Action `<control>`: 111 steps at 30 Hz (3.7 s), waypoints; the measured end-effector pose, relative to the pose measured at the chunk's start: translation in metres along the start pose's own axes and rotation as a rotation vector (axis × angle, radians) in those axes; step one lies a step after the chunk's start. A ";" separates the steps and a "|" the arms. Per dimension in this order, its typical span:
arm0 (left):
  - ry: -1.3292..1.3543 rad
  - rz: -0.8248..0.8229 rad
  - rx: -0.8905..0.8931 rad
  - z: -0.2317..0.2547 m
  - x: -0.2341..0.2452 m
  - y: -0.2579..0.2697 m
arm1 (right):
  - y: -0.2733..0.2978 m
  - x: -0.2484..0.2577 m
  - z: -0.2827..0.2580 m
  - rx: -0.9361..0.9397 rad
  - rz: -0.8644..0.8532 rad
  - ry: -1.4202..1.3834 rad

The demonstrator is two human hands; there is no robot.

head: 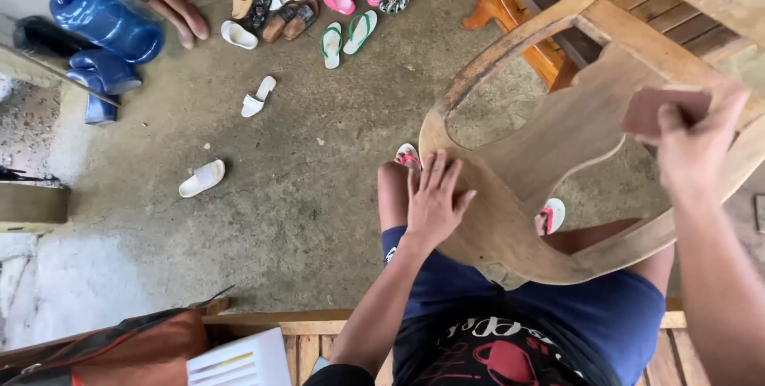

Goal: Sanding the wooden backrest of a chair with sandpaper.

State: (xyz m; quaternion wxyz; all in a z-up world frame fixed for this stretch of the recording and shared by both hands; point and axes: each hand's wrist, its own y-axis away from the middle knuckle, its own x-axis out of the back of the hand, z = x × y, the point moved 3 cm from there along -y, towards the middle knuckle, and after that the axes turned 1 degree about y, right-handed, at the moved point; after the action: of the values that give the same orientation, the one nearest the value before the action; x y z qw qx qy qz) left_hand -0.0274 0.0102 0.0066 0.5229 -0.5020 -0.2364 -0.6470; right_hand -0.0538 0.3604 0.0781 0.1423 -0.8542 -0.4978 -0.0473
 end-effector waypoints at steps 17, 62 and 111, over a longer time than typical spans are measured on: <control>0.073 0.089 0.109 -0.011 -0.010 0.003 | 0.026 -0.021 0.051 0.604 -0.191 1.233; 0.374 0.021 0.395 -0.033 -0.008 0.006 | 0.074 -0.117 0.025 0.655 -0.282 1.124; -0.043 -0.008 -0.096 0.045 -0.017 -0.001 | 0.022 -0.044 0.090 0.464 -0.219 1.357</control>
State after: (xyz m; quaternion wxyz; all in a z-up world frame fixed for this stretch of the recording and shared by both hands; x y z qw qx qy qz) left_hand -0.0116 0.0552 0.0092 0.4905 -0.5394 -0.2182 -0.6487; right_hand -0.0625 0.3399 -0.0218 0.5919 -0.5297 -0.3796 -0.4743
